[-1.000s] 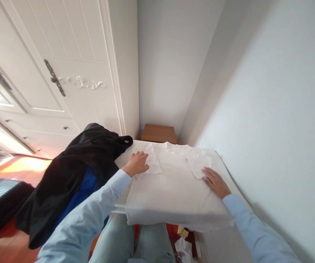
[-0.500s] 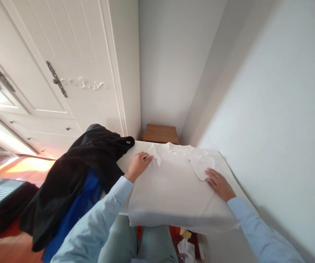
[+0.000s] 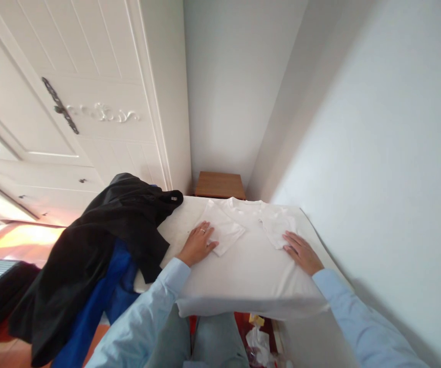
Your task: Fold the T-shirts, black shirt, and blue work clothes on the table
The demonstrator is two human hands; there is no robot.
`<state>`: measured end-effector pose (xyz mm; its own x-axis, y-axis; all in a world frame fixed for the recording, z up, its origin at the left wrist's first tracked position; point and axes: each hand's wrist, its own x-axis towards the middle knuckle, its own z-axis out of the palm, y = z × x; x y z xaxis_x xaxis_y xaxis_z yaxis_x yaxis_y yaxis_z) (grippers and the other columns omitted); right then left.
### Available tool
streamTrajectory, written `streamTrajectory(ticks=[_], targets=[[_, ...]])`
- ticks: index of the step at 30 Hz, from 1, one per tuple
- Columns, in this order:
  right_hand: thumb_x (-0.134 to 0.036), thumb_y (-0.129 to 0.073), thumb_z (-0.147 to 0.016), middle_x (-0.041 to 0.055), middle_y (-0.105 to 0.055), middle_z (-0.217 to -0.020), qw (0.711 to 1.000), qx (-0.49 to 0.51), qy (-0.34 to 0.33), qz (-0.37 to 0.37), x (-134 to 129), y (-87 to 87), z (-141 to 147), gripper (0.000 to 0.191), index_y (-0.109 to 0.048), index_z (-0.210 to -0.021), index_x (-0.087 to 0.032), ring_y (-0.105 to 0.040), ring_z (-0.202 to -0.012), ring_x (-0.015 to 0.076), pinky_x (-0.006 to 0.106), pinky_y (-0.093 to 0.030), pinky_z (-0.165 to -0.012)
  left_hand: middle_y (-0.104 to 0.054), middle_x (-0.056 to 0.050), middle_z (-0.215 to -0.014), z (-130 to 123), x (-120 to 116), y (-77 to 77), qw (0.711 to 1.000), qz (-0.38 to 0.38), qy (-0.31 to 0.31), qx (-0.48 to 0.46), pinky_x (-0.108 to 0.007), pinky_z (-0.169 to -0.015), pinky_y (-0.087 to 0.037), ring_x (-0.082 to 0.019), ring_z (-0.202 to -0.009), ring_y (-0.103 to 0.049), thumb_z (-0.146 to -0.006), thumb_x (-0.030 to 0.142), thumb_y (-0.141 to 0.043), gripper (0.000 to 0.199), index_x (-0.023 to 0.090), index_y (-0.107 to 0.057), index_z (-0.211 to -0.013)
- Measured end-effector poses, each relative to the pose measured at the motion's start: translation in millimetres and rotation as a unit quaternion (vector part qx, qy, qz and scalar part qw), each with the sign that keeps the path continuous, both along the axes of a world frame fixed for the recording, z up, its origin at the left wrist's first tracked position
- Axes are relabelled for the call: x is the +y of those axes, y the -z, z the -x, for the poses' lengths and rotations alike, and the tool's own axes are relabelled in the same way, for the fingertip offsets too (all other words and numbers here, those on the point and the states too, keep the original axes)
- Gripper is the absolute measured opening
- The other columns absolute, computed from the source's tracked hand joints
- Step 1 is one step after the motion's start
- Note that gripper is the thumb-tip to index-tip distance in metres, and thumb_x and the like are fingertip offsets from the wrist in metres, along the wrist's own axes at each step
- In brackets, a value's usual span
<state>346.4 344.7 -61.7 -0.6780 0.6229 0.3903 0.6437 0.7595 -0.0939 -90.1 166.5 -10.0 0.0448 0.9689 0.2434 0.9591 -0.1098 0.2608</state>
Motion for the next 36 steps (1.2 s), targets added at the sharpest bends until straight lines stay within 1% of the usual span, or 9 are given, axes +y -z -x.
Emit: streamTrajectory(ticks=[4,8,14,18,23,26,29,32,36], targets=[[-0.049,-0.039,-0.102,0.0129,-0.06,-0.146,1.0,0.0,0.006,0.02,0,-0.3,-1,0.051,-0.063,-0.138,-0.022,-0.053,-0.137,0.0299,0.053,-0.047,-0.113,-0.052,-0.019,-0.151,3,-2,19.8,0.998,-0.05,-0.004,0.033,-0.049,-0.118,-0.037,-0.032,-0.143,-0.045,-0.1,0.048,-0.048,0.053,0.013,-0.057,-0.139],[-0.053,-0.04,-0.101,0.0132,-0.061,-0.144,0.999,0.013,0.011,0.049,1,-4.1,-2,0.052,-0.065,-0.134,-0.022,-0.053,-0.137,0.0302,0.054,-0.047,-0.112,-0.052,-0.019,-0.151,2,-1,28.6,0.996,-0.08,-0.008,0.049,-0.049,-0.118,-0.037,-0.033,-0.143,-0.045,-0.1,0.048,-0.046,0.055,0.012,-0.056,-0.141],[-0.059,-0.039,-0.099,0.0164,-0.072,-0.125,0.993,0.068,0.043,0.084,-7,-29.6,21,0.055,-0.076,-0.112,-0.02,-0.065,-0.119,0.0323,0.055,-0.052,-0.106,-0.054,-0.019,-0.149,1,1,33.2,0.993,-0.101,-0.01,0.055,-0.05,-0.118,-0.037,-0.033,-0.142,-0.046,-0.099,0.048,-0.05,0.056,0.013,-0.056,-0.142],[-0.05,-0.035,-0.104,0.0148,-0.074,-0.116,0.986,0.148,0.041,0.061,-26,-54.8,82,0.051,-0.074,-0.112,-0.02,-0.066,-0.114,0.0287,0.052,-0.052,-0.106,-0.054,-0.02,-0.149,0,1,33.0,0.993,-0.104,-0.008,0.06,-0.05,-0.118,-0.037,-0.034,-0.142,-0.046,-0.099,0.048,-0.049,0.056,0.012,-0.057,-0.141],[-0.038,-0.051,-0.099,0.0112,-0.07,-0.127,0.983,0.116,-0.094,0.106,-36,-74.8,200,0.035,-0.068,-0.125,-0.021,-0.061,-0.123,0.025,0.046,-0.047,-0.111,-0.056,-0.021,-0.146,1,1,30.3,0.993,-0.112,-0.003,0.047,-0.052,-0.115,-0.04,-0.035,-0.139,-0.049,-0.099,0.046,-0.052,0.054,0.01,-0.058,-0.138],[-0.026,-0.056,-0.094,0.0115,-0.066,-0.136,0.983,0.057,-0.051,0.168,-21,-79.9,269,0.04,-0.063,-0.133,-0.019,-0.056,-0.13,0.0239,0.041,-0.04,-0.116,-0.062,-0.02,-0.138,3,2,28.3,0.992,-0.126,0.001,0.014,-0.051,-0.112,-0.045,-0.034,-0.132,-0.055,-0.099,0.04,-0.052,0.042,0.012,-0.065,-0.128],[-0.02,-0.061,-0.089,0.0133,-0.067,-0.134,0.978,0.037,0.002,0.203,6,-80.0,323,0.044,-0.062,-0.133,-0.018,-0.059,-0.126,0.0264,0.039,-0.043,-0.109,-0.07,-0.015,-0.124,5,1,26.3,0.988,-0.149,0.009,-0.03,-0.049,-0.106,-0.051,-0.03,-0.124,-0.062,-0.101,0.032,-0.047,0.03,0.016,-0.071,-0.111],[-0.014,-0.066,-0.083,0.0112,-0.075,-0.119,0.973,0.03,0.029,0.228,32,-77.0,358,0.037,-0.068,-0.12,-0.02,-0.067,-0.112,0.0265,0.035,-0.05,-0.097,-0.072,-0.015,-0.118,5,-1,24.5,0.985,-0.169,0.011,-0.042,-0.048,-0.104,-0.053,-0.03,-0.123,-0.063,-0.1,0.03,-0.048,0.027,0.016,-0.071,-0.104],[-0.01,-0.068,-0.079,0.0089,-0.079,-0.104,0.968,0.036,0.038,0.246,53,-71.6,382,0.026,-0.074,-0.102,-0.019,-0.072,-0.1,0.0243,0.032,-0.052,-0.09,-0.071,-0.015,-0.12,0,-5,22.1,0.985,-0.168,0.01,-0.034,-0.049,-0.106,-0.052,-0.031,-0.127,-0.06,-0.098,0.028,-0.051,0.024,0.015,-0.07,-0.106]])
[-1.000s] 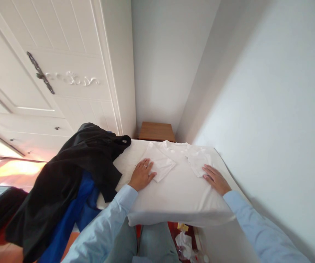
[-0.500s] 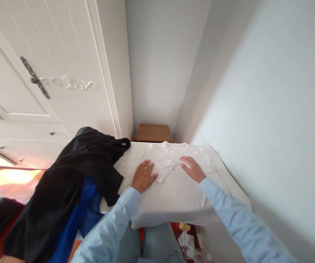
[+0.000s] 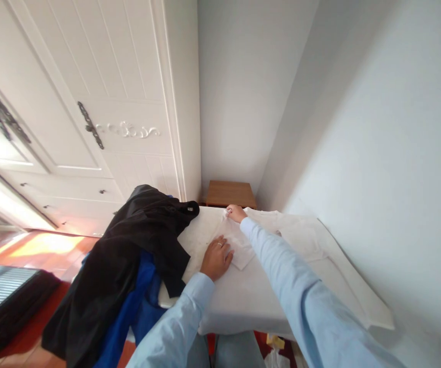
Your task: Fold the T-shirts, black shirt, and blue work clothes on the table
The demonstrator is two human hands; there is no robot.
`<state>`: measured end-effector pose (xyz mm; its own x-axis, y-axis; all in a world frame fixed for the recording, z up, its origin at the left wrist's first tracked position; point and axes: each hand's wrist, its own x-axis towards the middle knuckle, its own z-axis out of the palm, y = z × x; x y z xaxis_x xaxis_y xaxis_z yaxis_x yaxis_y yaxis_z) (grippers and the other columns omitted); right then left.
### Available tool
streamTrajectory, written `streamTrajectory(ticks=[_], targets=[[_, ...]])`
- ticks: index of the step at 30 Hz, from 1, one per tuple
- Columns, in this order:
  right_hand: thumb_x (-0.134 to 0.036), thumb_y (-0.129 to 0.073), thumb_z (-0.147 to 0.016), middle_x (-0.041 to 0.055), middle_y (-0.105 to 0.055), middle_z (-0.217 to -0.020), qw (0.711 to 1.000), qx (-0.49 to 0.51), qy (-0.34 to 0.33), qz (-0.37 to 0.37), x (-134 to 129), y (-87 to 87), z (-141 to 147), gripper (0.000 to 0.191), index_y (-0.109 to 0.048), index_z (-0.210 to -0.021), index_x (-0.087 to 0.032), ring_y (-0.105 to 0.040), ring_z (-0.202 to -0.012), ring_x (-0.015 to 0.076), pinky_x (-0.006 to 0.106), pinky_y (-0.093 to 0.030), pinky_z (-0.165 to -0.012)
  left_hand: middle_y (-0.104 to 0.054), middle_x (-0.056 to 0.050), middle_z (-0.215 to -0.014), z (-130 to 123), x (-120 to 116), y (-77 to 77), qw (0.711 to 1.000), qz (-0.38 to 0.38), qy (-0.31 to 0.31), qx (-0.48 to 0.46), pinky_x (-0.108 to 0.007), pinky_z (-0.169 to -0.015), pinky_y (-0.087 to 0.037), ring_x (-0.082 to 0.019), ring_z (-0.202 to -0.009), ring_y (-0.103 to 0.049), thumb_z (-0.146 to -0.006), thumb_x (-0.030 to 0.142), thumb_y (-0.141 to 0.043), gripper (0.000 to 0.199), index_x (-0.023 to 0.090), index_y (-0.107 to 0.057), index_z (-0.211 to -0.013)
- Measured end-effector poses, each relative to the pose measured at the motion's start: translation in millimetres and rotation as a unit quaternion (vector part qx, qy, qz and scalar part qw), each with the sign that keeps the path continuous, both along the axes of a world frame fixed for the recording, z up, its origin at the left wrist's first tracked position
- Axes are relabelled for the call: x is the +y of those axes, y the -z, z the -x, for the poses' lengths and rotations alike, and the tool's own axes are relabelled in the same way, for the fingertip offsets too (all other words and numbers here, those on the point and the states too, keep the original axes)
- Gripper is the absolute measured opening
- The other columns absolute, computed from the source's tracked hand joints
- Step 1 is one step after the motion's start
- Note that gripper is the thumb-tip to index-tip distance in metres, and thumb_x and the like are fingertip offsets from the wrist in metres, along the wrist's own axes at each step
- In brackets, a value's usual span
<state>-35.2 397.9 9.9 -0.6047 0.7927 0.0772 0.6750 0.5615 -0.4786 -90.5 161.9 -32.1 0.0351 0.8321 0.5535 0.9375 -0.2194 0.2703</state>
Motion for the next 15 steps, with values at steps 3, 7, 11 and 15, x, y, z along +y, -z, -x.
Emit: streamTrajectory(ticks=[3,7,11,15], targets=[[-0.011,-0.066,-0.081,0.0079,-0.079,-0.104,1.0,0.025,-0.014,-0.001,6,5.5,10,0.026,-0.075,-0.104,-0.019,-0.072,-0.1,0.0219,0.03,-0.053,-0.092,-0.069,-0.015,-0.125,-3,-2,-2.3,1.0,0.02,0.003,0.006,-0.05,-0.107,-0.05,-0.033,-0.131,-0.057,-0.099,0.028,-0.051,0.026,0.015,-0.069,-0.111],[-0.014,-0.061,-0.086,0.009,-0.078,-0.109,0.998,0.053,-0.038,-0.007,7,13.6,17,0.031,-0.072,-0.115,-0.017,-0.072,-0.101,0.0202,0.031,-0.053,-0.094,-0.066,-0.016,-0.133,-4,-3,-4.5,0.999,0.051,-0.001,0.004,-0.052,-0.111,-0.046,-0.033,-0.136,-0.052,-0.099,0.03,-0.051,0.029,0.015,-0.067,-0.118],[-0.013,-0.05,-0.091,0.0119,-0.074,-0.117,0.995,0.065,-0.06,-0.035,3,14.7,15,0.038,-0.068,-0.125,-0.016,-0.069,-0.106,0.0218,0.037,-0.052,-0.1,-0.063,-0.017,-0.136,-5,-2,-4.2,0.998,0.058,-0.021,0.007,-0.055,-0.111,-0.045,-0.034,-0.137,-0.051,-0.099,0.031,-0.05,0.031,0.016,-0.065,-0.121],[-0.018,-0.055,-0.092,0.0143,-0.068,-0.13,0.988,0.057,-0.121,-0.073,-11,14.2,5,0.04,-0.065,-0.13,-0.015,-0.061,-0.122,0.0245,0.041,-0.044,-0.11,-0.063,-0.019,-0.133,-6,-1,-3.2,0.998,0.048,-0.048,0.009,-0.052,-0.111,-0.046,-0.034,-0.133,-0.053,-0.098,0.031,-0.05,0.031,0.013,-0.066,-0.119]])
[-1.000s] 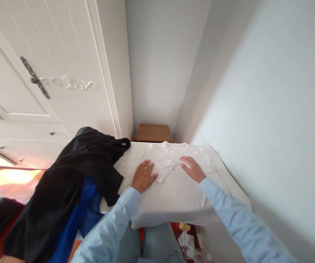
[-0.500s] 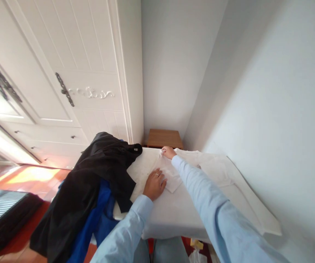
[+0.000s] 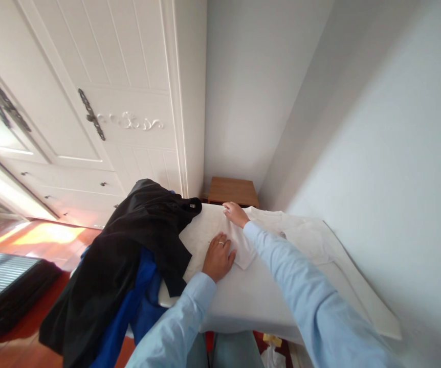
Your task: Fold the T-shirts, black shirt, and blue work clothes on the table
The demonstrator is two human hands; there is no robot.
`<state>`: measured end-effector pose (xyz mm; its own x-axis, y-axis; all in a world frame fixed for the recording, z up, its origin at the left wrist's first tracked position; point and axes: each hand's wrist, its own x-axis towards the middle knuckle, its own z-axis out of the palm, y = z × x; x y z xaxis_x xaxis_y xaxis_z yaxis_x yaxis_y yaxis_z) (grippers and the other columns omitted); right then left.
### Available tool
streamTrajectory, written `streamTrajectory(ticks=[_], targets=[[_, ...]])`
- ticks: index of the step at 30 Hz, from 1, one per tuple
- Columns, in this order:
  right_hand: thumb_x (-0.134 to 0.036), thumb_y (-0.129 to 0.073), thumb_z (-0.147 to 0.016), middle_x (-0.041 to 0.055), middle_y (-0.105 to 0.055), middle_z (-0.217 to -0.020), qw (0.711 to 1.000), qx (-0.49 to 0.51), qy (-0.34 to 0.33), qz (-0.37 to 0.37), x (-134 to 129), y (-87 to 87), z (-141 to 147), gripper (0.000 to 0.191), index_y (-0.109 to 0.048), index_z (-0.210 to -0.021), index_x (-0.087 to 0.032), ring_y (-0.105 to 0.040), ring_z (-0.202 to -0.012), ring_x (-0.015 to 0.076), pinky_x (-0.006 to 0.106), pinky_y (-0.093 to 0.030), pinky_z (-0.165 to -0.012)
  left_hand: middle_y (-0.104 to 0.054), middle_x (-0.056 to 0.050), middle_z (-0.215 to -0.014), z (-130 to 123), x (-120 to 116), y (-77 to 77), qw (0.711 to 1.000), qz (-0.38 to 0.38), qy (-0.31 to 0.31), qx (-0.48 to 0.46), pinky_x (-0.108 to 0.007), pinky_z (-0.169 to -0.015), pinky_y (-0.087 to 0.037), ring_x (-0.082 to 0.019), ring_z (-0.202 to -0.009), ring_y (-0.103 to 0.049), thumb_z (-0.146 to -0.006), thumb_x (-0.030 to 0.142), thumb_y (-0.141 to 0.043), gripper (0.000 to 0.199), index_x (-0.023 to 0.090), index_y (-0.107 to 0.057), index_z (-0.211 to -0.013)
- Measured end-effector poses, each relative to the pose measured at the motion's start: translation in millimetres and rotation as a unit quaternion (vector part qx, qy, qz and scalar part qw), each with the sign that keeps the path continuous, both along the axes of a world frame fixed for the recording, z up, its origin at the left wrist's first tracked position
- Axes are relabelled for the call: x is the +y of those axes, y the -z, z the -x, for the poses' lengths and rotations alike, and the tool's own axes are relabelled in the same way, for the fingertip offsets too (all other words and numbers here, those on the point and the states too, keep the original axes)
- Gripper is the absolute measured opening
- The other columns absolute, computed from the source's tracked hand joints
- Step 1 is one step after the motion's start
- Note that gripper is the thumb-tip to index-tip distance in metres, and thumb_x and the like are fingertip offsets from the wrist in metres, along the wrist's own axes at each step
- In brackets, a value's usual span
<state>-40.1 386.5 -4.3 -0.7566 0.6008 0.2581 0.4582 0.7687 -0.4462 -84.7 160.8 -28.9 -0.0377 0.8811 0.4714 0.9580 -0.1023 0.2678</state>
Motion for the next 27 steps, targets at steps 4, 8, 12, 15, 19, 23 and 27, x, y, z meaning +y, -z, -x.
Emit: streamTrajectory(ticks=[4,8,12,15,19,23,27], targets=[[-0.024,-0.063,-0.091,0.016,-0.058,-0.145,0.997,-0.03,-0.062,-0.031,-22,10.5,-15,0.04,-0.066,-0.13,-0.015,-0.051,-0.137,0.0269,0.043,-0.036,-0.118,-0.063,-0.02,-0.132,-1,2,2.2,1.0,-0.001,-0.021,0.002,-0.052,-0.109,-0.047,-0.033,-0.129,-0.056,-0.098,0.031,-0.05,0.032,0.013,-0.065,-0.12],[-0.031,-0.049,-0.101,0.02,-0.052,-0.151,0.995,-0.046,-0.072,-0.047,-36,24.3,-24,0.041,-0.062,-0.135,-0.012,-0.044,-0.144,0.0286,0.049,-0.034,-0.121,-0.062,-0.021,-0.134,-1,2,5.2,1.0,0.004,-0.025,0.003,-0.052,-0.11,-0.046,-0.034,-0.13,-0.054,-0.099,0.031,-0.049,0.034,0.011,-0.063,-0.122],[-0.038,-0.041,-0.104,0.0182,-0.042,-0.159,0.992,-0.087,-0.071,-0.064,-38,29.1,-24,0.049,-0.055,-0.144,-0.014,-0.035,-0.15,0.0302,0.053,-0.028,-0.123,-0.061,-0.022,-0.136,-1,2,5.9,1.0,0.007,-0.019,0.007,-0.053,-0.111,-0.044,-0.034,-0.133,-0.053,-0.099,0.034,-0.049,0.038,0.011,-0.062,-0.126],[-0.041,-0.039,-0.105,0.0164,-0.036,-0.162,0.988,-0.117,-0.069,-0.068,-36,28.3,-22,0.052,-0.049,-0.149,-0.016,-0.03,-0.153,0.0298,0.054,-0.024,-0.124,-0.059,-0.021,-0.14,-1,2,6.0,1.0,0.011,-0.02,0.019,-0.054,-0.111,-0.043,-0.035,-0.134,-0.052,-0.099,0.037,-0.048,0.042,0.012,-0.059,-0.131],[-0.043,-0.039,-0.105,0.015,-0.034,-0.164,0.989,-0.124,-0.06,-0.061,-32,26.5,-19,0.053,-0.046,-0.152,-0.019,-0.026,-0.154,0.0295,0.055,-0.022,-0.124,-0.057,-0.023,-0.144,-1,4,9.5,0.999,0.021,-0.019,0.037,-0.054,-0.113,-0.04,-0.036,-0.138,-0.049,-0.1,0.043,-0.045,0.051,0.009,-0.057,-0.137],[-0.044,-0.041,-0.105,0.0132,-0.034,-0.164,0.987,-0.134,-0.063,-0.06,-28,23.5,-17,0.052,-0.045,-0.152,-0.022,-0.026,-0.154,0.0284,0.054,-0.022,-0.124,-0.053,-0.022,-0.149,0,7,17.7,0.999,0.028,-0.016,0.044,-0.057,-0.115,-0.037,-0.037,-0.142,-0.045,-0.1,0.049,-0.044,0.057,0.011,-0.054,-0.143],[-0.043,-0.042,-0.104,0.0122,-0.035,-0.164,0.985,-0.145,-0.063,-0.063,-27,16.3,-17,0.051,-0.046,-0.152,-0.023,-0.027,-0.154,0.0278,0.053,-0.024,-0.124,-0.051,-0.022,-0.151,3,8,23.3,0.998,0.033,-0.013,0.055,-0.056,-0.116,-0.035,-0.037,-0.144,-0.043,-0.098,0.053,-0.045,0.063,0.012,-0.051,-0.146]])
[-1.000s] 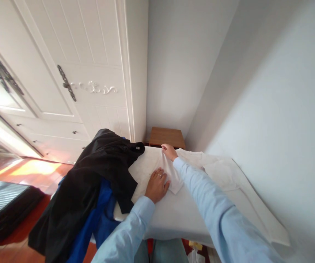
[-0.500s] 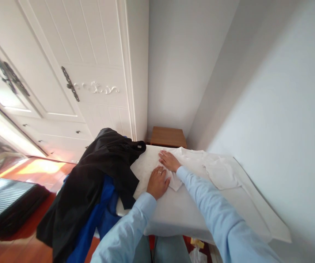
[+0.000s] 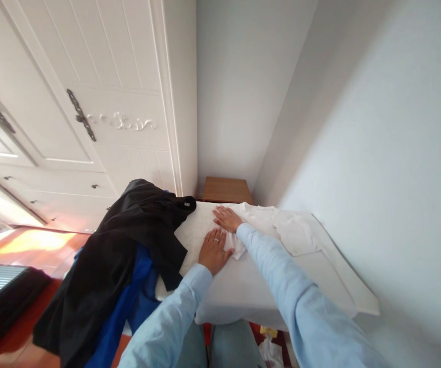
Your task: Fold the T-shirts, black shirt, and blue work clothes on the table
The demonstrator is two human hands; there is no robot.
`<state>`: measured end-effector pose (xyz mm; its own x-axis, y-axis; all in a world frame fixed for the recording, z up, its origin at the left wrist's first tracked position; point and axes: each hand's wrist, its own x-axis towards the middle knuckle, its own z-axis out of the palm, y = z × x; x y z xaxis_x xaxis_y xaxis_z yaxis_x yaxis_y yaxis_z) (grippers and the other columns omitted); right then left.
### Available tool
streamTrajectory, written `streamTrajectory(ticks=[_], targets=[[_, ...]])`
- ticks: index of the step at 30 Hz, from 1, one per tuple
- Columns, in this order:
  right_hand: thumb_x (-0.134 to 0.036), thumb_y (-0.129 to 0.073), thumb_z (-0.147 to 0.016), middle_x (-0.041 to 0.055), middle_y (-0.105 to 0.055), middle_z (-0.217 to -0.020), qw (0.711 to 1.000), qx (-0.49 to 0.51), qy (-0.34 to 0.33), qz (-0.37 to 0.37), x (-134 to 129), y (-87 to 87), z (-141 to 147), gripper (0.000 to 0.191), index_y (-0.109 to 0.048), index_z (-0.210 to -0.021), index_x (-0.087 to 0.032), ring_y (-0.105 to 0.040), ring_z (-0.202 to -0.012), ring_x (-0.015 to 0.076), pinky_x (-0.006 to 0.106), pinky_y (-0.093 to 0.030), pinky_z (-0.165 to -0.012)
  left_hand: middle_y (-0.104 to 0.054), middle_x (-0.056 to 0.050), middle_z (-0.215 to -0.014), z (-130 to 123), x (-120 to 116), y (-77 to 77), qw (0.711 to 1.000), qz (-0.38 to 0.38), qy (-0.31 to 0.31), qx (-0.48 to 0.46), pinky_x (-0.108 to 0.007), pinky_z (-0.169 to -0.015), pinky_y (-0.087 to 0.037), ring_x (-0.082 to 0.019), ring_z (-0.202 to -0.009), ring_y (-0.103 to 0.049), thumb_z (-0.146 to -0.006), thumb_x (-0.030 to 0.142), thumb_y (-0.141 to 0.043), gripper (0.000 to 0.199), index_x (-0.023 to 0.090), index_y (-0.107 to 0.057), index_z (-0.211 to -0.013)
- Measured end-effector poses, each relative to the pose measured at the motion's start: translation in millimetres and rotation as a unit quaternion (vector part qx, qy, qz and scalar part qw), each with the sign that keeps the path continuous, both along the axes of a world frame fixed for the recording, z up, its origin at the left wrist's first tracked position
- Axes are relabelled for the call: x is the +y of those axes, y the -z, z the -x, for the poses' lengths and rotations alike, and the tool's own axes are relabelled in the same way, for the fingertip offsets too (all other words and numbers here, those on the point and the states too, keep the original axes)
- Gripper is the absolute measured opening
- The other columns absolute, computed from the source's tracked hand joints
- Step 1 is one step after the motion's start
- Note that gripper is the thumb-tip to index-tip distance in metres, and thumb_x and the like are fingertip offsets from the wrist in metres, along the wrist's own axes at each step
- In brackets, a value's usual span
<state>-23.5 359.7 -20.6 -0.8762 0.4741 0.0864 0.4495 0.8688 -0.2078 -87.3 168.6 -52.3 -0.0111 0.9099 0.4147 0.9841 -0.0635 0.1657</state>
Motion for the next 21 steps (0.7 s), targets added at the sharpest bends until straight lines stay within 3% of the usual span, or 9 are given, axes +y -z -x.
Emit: streamTrajectory(ticks=[5,10,13,15,21], targets=[[-0.035,-0.045,-0.104,0.0185,-0.038,-0.161,0.999,0.018,0.03,-0.008,-20,-13.0,3,0.051,-0.046,-0.15,-0.015,-0.03,-0.152,0.0311,0.055,-0.026,-0.123,-0.052,-0.024,-0.15,1,2,-3.4,1.0,0.004,-0.004,0.017,-0.054,-0.116,-0.035,-0.037,-0.142,-0.045,-0.099,0.054,-0.045,0.065,0.008,-0.053,-0.144],[-0.036,-0.048,-0.102,0.0206,-0.039,-0.161,0.994,0.102,0.014,-0.033,-81,-20.9,-18,0.055,-0.044,-0.151,-0.01,-0.03,-0.152,0.0292,0.048,-0.024,-0.125,-0.056,-0.022,-0.146,2,3,-6.5,1.0,-0.012,0.011,0.019,-0.054,-0.117,-0.033,-0.037,-0.143,-0.043,-0.097,0.043,-0.05,0.057,0.01,-0.055,-0.143],[-0.043,-0.051,-0.101,0.0173,-0.047,-0.156,0.993,0.115,0.001,-0.021,-118,-16.3,-59,0.056,-0.046,-0.15,-0.016,-0.039,-0.147,0.0282,0.049,-0.029,-0.123,-0.055,-0.02,-0.148,3,3,-6.2,1.0,-0.012,0.019,0.021,-0.052,-0.118,-0.033,-0.035,-0.143,-0.043,-0.096,0.034,-0.049,0.054,0.011,-0.053,-0.145],[-0.044,-0.051,-0.101,0.0167,-0.05,-0.154,0.995,0.094,0.029,-0.003,-134,-9.0,-97,0.055,-0.048,-0.149,-0.018,-0.043,-0.145,0.0287,0.051,-0.033,-0.121,-0.055,-0.022,-0.148,4,3,-6.4,1.0,-0.011,0.012,0.023,-0.053,-0.117,-0.034,-0.037,-0.142,-0.045,-0.097,0.039,-0.049,0.055,0.01,-0.054,-0.143],[-0.044,-0.045,-0.102,0.0164,-0.051,-0.153,0.969,0.108,0.219,-0.043,-167,23.1,-231,0.049,-0.058,-0.142,-0.019,-0.044,-0.145,0.0303,0.056,-0.035,-0.12,-0.055,-0.025,-0.146,5,3,-10.1,0.999,-0.014,0.008,0.031,-0.054,-0.116,-0.035,-0.039,-0.14,-0.047,-0.098,0.051,-0.045,0.06,0.007,-0.057,-0.138]])
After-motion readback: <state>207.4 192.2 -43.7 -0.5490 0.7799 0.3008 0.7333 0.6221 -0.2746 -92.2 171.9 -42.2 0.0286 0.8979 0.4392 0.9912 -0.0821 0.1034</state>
